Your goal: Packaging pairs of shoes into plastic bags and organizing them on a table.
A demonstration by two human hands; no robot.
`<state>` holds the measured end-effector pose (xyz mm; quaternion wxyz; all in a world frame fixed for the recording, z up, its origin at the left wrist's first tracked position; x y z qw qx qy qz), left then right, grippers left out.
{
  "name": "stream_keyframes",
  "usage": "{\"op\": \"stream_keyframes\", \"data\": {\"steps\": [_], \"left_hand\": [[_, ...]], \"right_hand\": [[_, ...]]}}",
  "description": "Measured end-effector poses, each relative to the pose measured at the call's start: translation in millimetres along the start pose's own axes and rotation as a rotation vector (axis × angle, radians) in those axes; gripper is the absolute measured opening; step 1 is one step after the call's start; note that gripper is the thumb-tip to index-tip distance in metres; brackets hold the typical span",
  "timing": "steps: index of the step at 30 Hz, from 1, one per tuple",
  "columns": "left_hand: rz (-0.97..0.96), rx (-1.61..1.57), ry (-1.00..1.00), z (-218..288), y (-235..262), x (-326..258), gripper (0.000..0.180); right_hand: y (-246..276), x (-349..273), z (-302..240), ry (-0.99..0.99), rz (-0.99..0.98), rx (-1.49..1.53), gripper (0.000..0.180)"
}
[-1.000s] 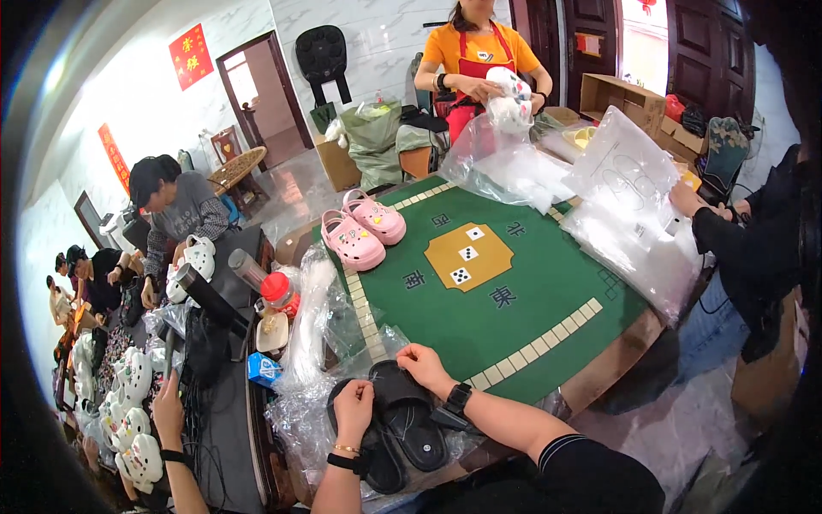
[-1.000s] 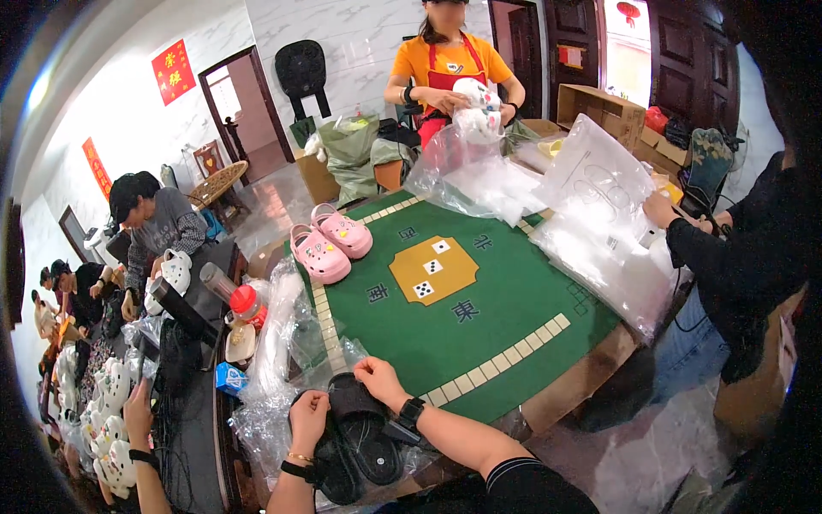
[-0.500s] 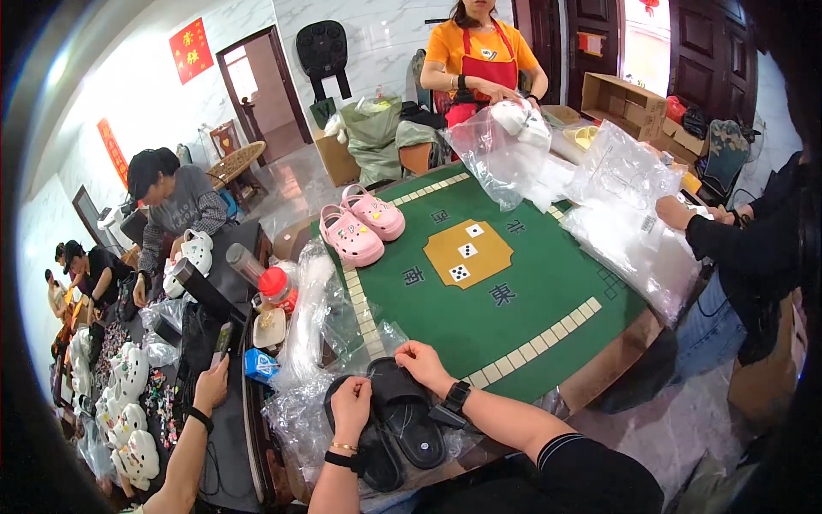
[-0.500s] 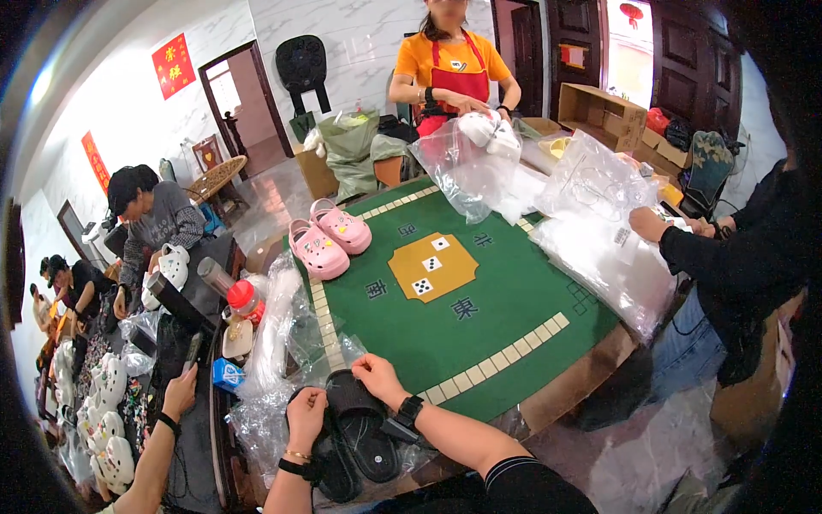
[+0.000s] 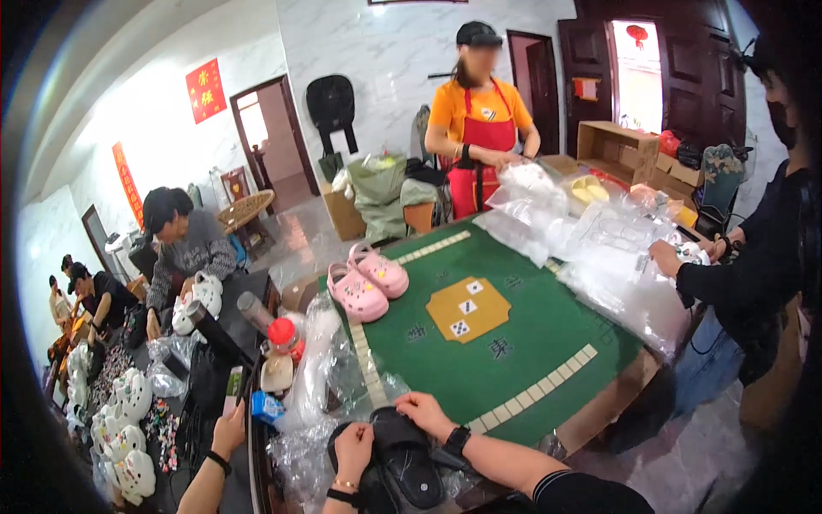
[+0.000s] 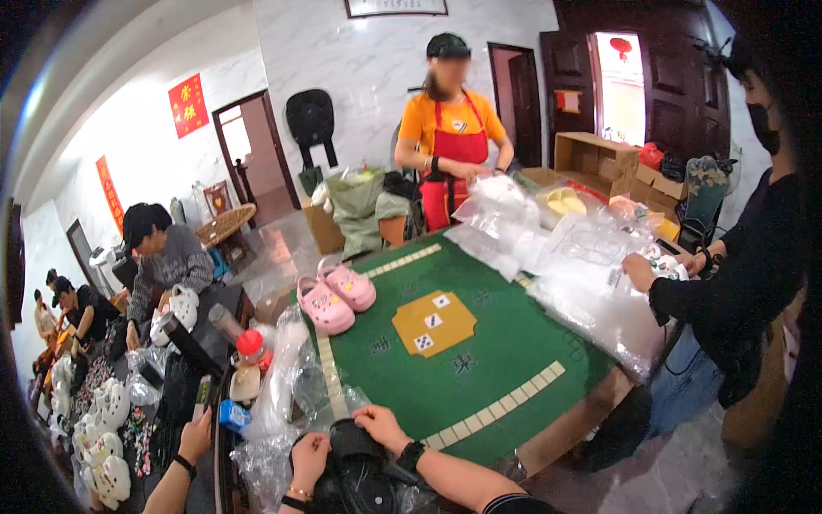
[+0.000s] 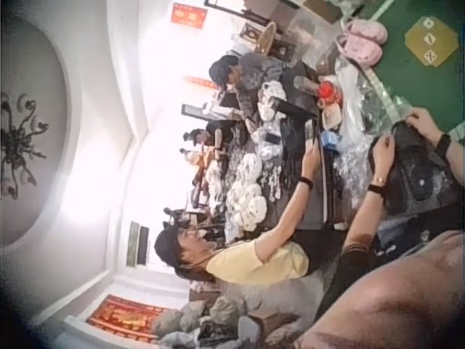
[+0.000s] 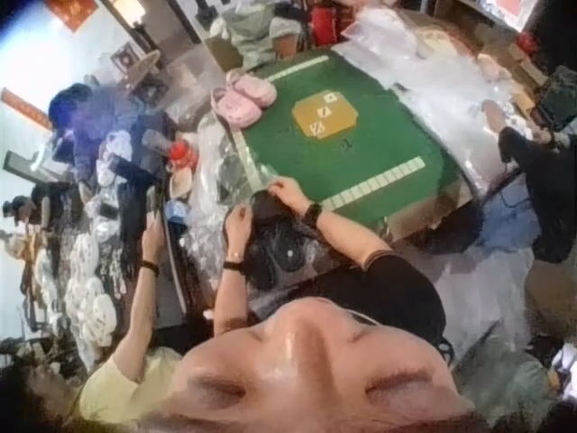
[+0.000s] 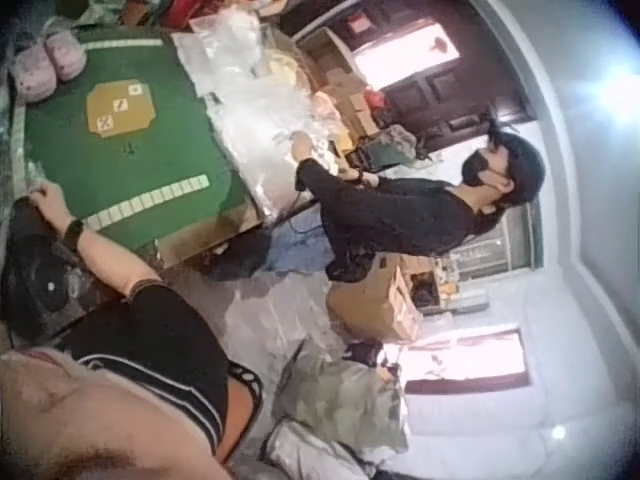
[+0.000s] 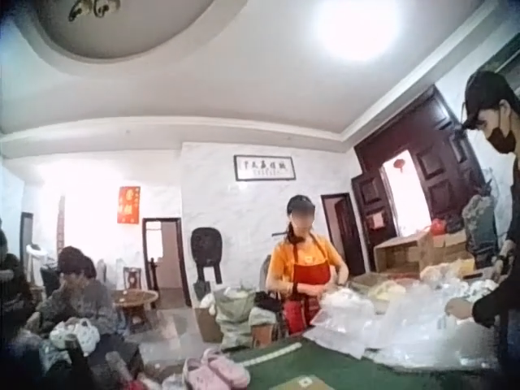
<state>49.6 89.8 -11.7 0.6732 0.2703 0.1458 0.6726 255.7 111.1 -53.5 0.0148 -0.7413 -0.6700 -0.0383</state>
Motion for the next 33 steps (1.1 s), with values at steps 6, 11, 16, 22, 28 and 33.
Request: {"op": "stream_keyframes", "data": {"steps": [6,11,16,22,28,33], "left_hand": [[-0.021,-0.065,-0.012,7.0,-0.8,2.3,0.018],[-0.011,-0.101,0.038,10.1,-0.2,-4.4,0.015],[0.014,-0.09,-0.03,1.8,2.6,-6.0,0.014],[-0.006,-0.054,-0.064,25.8,4.2,-1.9,0.014],[0.017,-0.11,-0.005,24.7,6.3,-5.5,0.013],[0.02,-0.075,-0.028,27.4,7.9,-8.4,0.014]], "right_hand": [[-0.2,1.8,-4.0,-0.02,0.002,0.06,0.016],[-8.8,-2.3,-27.3,0.053,-0.029,-0.003,0.014],[-25.0,-1.6,-34.1,0.033,-0.126,0.097,0.012],[-22.5,0.7,-18.5,-0.021,-0.147,0.205,0.018],[-23.9,-2.4,-16.3,-0.025,-0.15,0.204,0.017],[-25.4,-6.7,-20.1,-0.039,-0.156,0.209,0.013]]}}
Point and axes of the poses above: each hand's wrist, its own x-axis towards the middle knuckle, its own y-axis out of the back of the hand, z = x × y, the point moved 3 cm from there along x, towards the middle knuckle, and after that the axes turned 1 degree about z, right-handed, at the moved point
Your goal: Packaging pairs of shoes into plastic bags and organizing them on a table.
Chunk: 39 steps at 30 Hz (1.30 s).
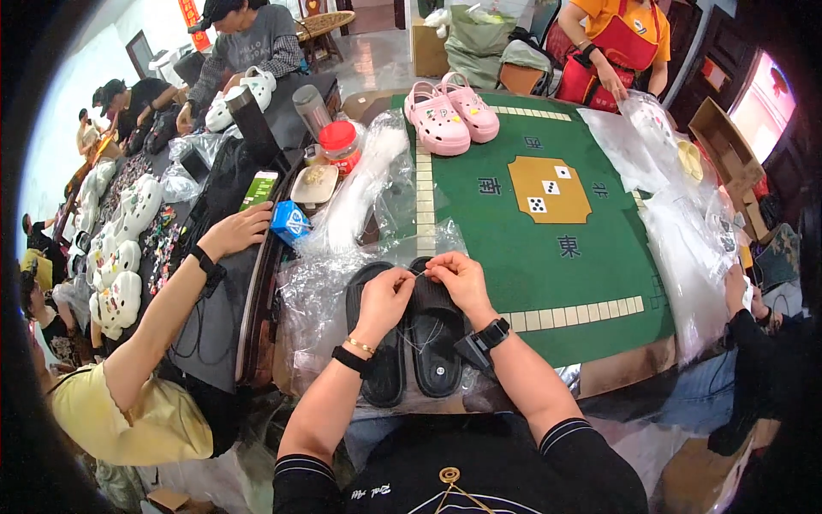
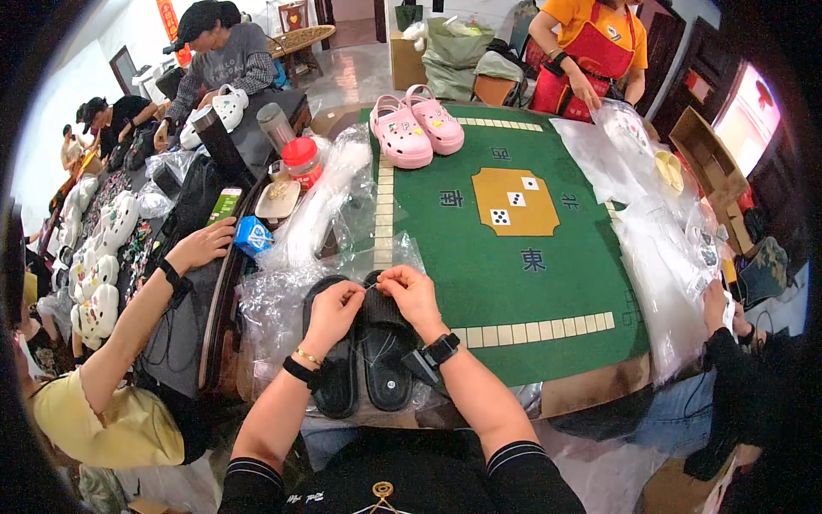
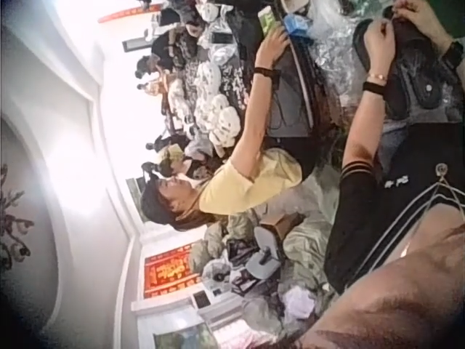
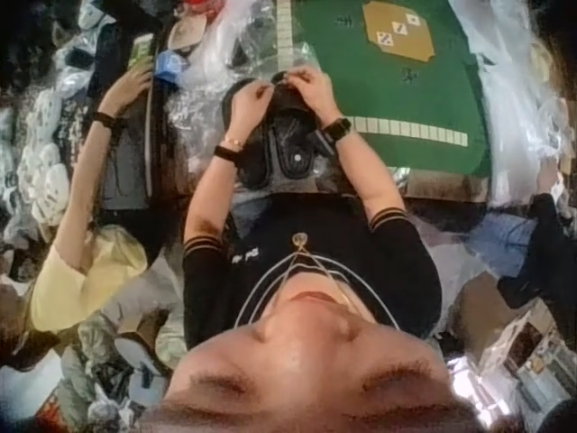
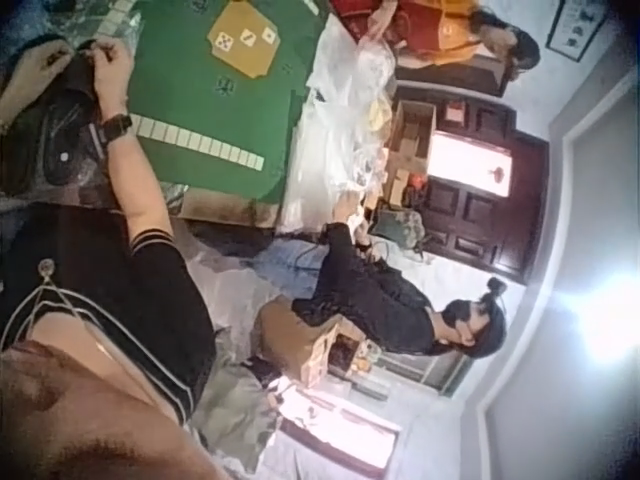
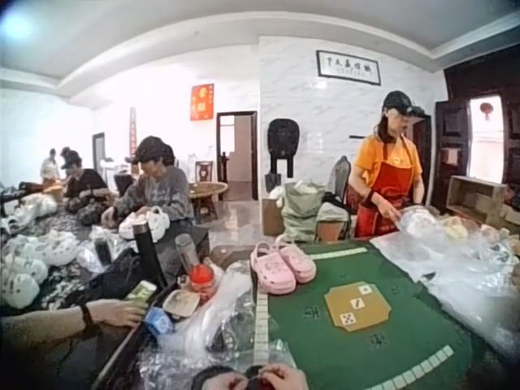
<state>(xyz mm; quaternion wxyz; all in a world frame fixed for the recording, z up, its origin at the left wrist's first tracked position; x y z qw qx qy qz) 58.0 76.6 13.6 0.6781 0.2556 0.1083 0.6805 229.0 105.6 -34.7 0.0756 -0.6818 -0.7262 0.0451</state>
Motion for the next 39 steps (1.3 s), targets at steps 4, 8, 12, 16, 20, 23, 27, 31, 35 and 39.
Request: {"op": "stream_keyframes", "data": {"steps": [4,8,12,16,20,23,27,31,35,39], "left_hand": [[0.002,0.01,0.013,3.1,-0.8,-0.6,0.014],[0.006,0.006,0.023,0.6,-1.9,1.2,0.013],[0.012,0.017,-0.009,1.0,-1.2,2.6,0.012],[-0.011,0.024,0.02,7.0,-2.0,3.8,0.012],[0.019,0.043,-0.052,-10.8,-6.5,3.7,0.012],[-0.007,0.044,-0.003,-6.2,-5.8,0.7,0.013],[-0.015,0.02,0.018,-4.9,-2.4,-1.5,0.014],[-0.032,0.048,-0.033,0.2,-6.0,3.8,0.015],[-0.01,0.063,-0.063,-9.9,-7.2,3.1,0.013],[-0.002,0.033,-0.04,-0.6,-3.8,1.2,0.013]], "right_hand": [[-0.7,-2.3,-2.0,0.061,-0.019,-0.076,0.011],[-1.8,-0.4,-1.3,0.068,-0.025,-0.072,0.01],[-3.1,1.1,0.2,0.068,-0.025,-0.089,0.012],[-2.0,-1.8,-6.1,0.088,-0.038,-0.15,0.015],[-5.4,-2.6,-7.0,0.13,-0.071,-0.283,0.018],[-6.6,-7.1,-11.8,0.137,-0.081,-0.286,0.017],[-11.2,-7.4,-13.3,0.133,-0.135,-0.339,0.017],[-7.6,-6.0,-12.3,0.183,-0.186,-0.393,0.017],[-8.6,-2.7,-9.2,0.212,-0.185,-0.366,0.018],[-13.0,-5.5,-11.9,0.166,-0.137,-0.252,0.015]]}}
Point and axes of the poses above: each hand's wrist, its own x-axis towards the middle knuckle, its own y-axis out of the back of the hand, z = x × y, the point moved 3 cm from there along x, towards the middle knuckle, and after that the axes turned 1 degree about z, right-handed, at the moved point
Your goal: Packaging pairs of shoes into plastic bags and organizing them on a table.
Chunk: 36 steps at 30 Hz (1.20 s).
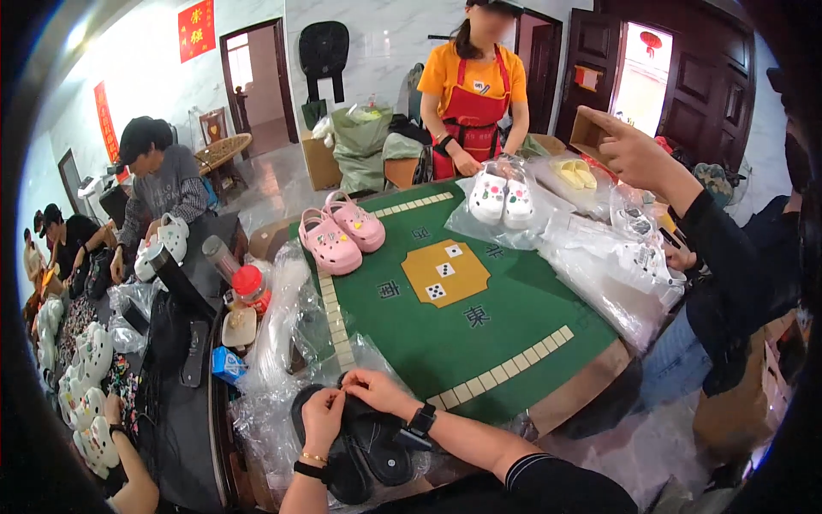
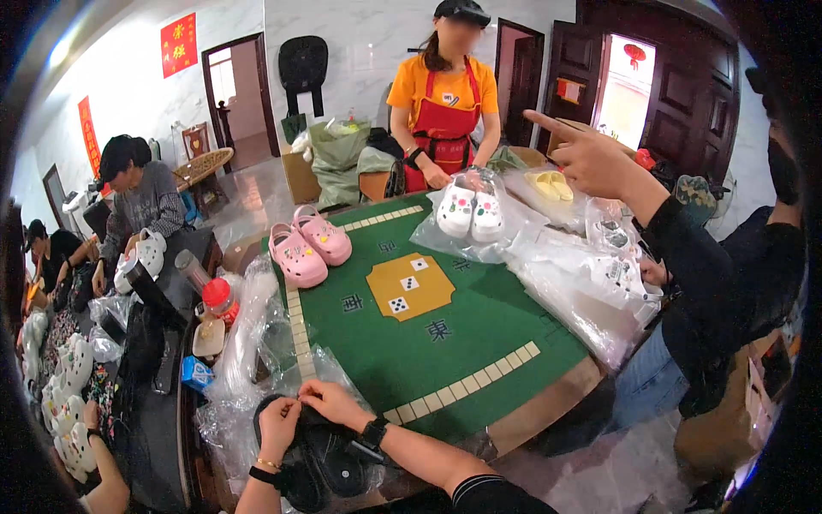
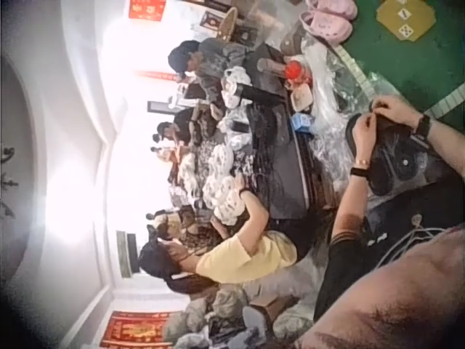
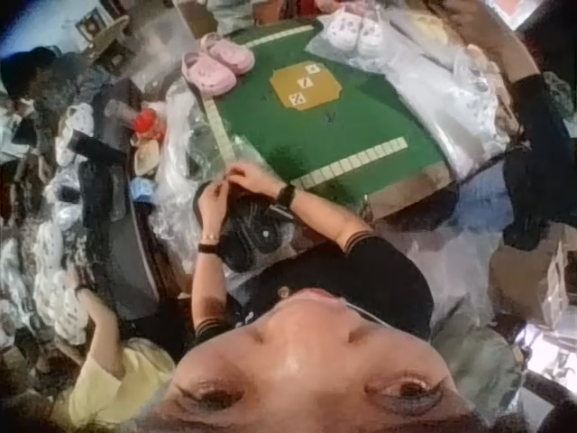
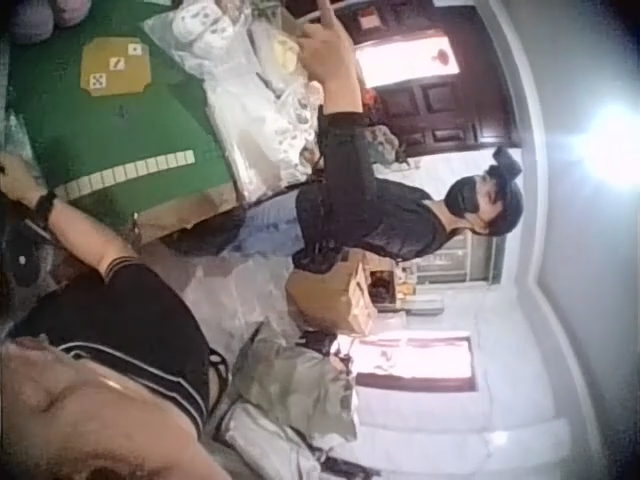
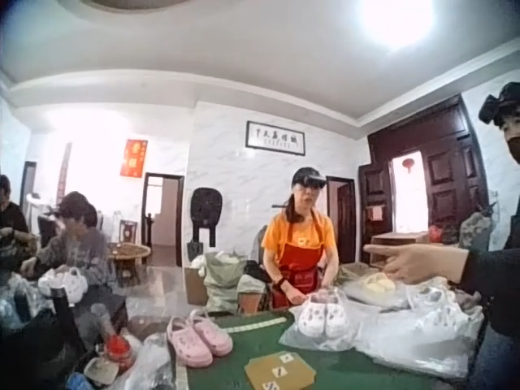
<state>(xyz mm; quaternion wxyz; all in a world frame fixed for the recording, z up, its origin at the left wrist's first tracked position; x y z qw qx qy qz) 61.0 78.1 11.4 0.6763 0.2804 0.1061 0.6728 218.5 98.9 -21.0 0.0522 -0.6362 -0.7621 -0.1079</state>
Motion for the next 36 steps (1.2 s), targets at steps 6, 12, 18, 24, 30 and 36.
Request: {"op": "stream_keyframes", "data": {"steps": [6,12,18,24,30,36], "left_hand": [[-0.015,0.048,0.015,-0.7,1.9,-3.1,0.014],[-0.015,0.035,0.012,-8.0,-2.6,-0.6,0.013],[-0.017,0.023,0.038,-2.8,-1.0,0.5,0.014],[-0.022,0.017,0.046,5.0,-0.2,-0.4,0.014],[-0.01,0.035,0.043,-7.2,-1.4,-0.9,0.015],[-0.024,0.101,0.051,0.9,0.2,-2.9,0.015]], "right_hand": [[0.7,-1.6,5.1,0.009,-0.077,-0.037,0.009],[0.4,-3.8,4.1,0.064,-0.036,-0.015,0.011],[3.4,-4.7,-6.1,0.049,-0.044,-0.029,0.011],[5.3,-2.6,-0.8,0.023,-0.085,-0.054,0.011],[1.1,-4.9,-2.8,0.042,-0.074,-0.007,0.014],[3.2,-6.0,1.1,0.047,-0.1,-0.088,0.012]]}}
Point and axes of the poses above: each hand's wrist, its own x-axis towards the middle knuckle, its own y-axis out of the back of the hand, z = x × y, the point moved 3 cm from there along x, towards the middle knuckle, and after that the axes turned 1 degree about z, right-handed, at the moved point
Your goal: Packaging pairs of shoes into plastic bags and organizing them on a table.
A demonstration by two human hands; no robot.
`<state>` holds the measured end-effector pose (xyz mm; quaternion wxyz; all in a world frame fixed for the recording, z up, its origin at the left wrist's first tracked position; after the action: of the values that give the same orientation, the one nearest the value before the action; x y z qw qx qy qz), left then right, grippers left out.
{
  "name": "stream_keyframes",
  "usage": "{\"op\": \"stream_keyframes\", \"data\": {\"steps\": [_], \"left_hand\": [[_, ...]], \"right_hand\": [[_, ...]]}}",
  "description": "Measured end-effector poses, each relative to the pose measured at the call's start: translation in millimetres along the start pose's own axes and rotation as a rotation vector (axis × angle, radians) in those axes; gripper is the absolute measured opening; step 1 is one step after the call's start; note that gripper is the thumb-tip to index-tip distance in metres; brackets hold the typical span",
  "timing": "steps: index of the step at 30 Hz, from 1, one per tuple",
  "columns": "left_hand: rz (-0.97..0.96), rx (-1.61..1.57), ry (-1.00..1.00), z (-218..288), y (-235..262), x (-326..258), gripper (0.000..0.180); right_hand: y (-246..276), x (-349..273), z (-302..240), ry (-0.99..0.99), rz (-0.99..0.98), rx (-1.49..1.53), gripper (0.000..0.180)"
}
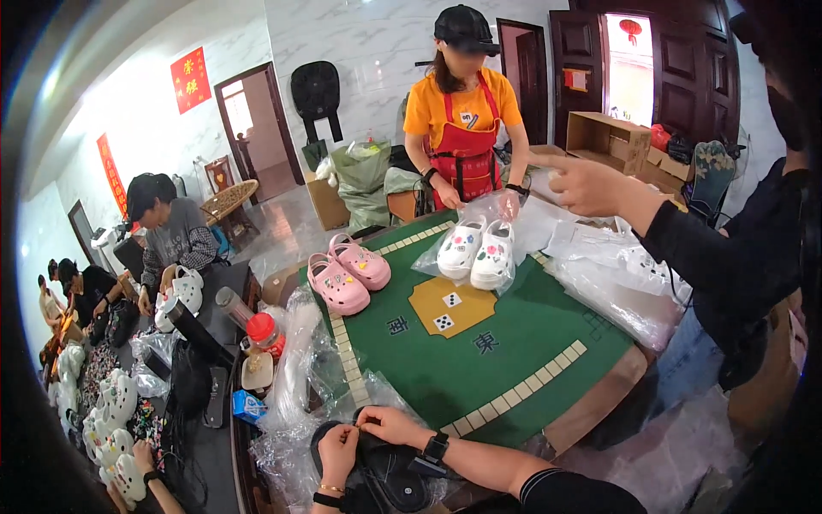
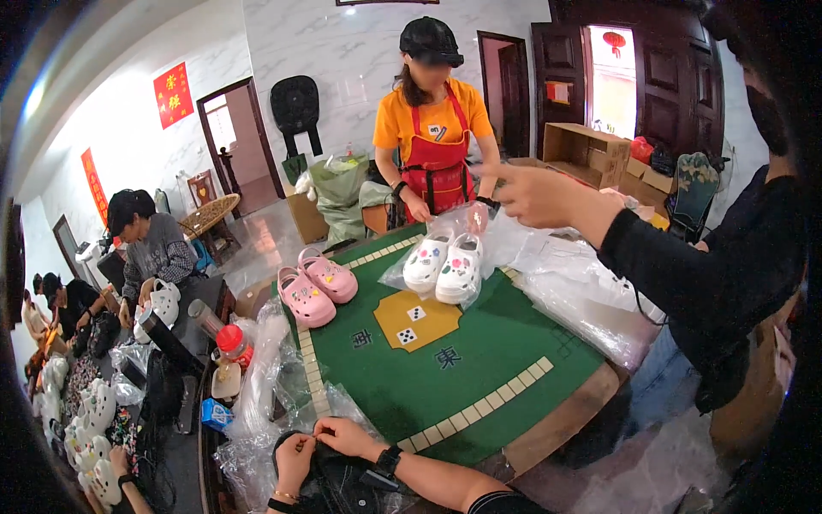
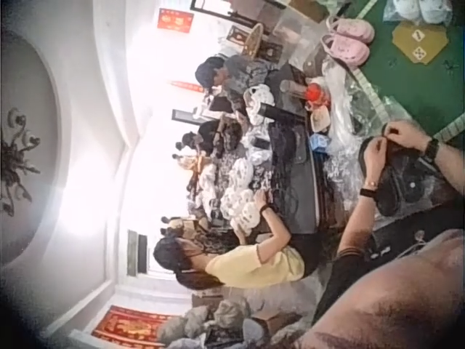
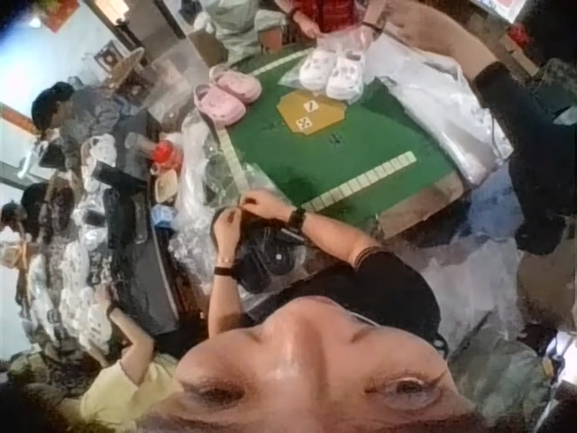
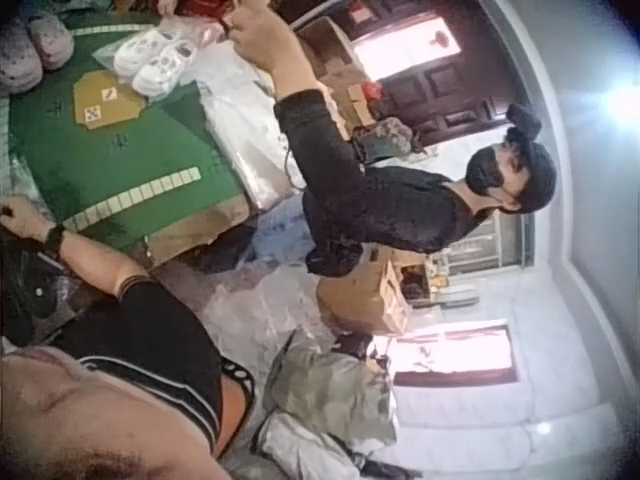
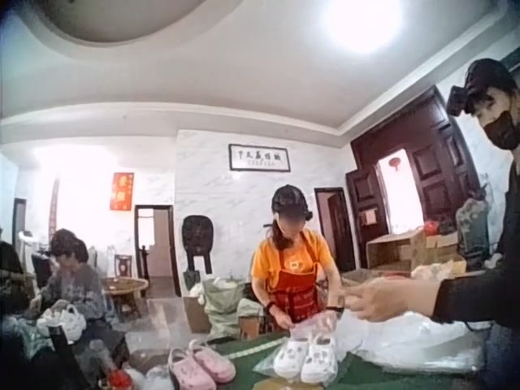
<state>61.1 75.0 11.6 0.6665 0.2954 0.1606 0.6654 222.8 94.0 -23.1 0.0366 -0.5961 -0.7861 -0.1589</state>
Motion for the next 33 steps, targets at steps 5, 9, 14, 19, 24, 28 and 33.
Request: {"op": "stream_keyframes", "data": {"steps": [5,9,14,19,24,28,33], "left_hand": [[0.003,-0.042,0.0,-3.1,-2.7,3.2,0.015],[-0.005,-0.055,0.042,-5.1,-3.8,4.8,0.015],[-0.001,-0.073,0.035,-8.5,-4.2,4.2,0.015],[-0.002,-0.057,0.022,-13.3,-2.8,2.0,0.014],[-0.004,-0.062,-0.024,-7.1,-3.8,3.0,0.014],[0.001,-0.063,-0.04,-11.4,-4.0,1.8,0.014],[-0.003,-0.057,-0.032,-16.0,-6.8,3.0,0.015]], "right_hand": [[1.6,3.0,3.4,0.012,0.014,0.013,0.013],[3.1,3.8,0.6,0.03,0.019,0.002,0.013],[3.7,1.6,-3.8,0.012,0.012,-0.008,0.013],[-0.7,0.3,-4.5,0.024,0.005,0.016,0.012],[-0.1,2.5,1.5,0.049,0.04,-0.024,0.011],[-1.5,2.1,-0.9,0.117,0.099,0.011,0.011],[0.7,1.8,-0.3,0.036,0.035,-0.023,0.01]]}}
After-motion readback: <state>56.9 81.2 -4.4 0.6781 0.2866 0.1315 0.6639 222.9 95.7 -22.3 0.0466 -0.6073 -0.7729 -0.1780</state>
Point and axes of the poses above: each hand's wrist, its own x-axis towards the middle knuckle, its own y-axis out of the back of the hand, z = x × y, the point moved 3 cm from there along x, towards the middle knuckle, and after that the axes turned 1 degree about z, right-handed, at the moved point
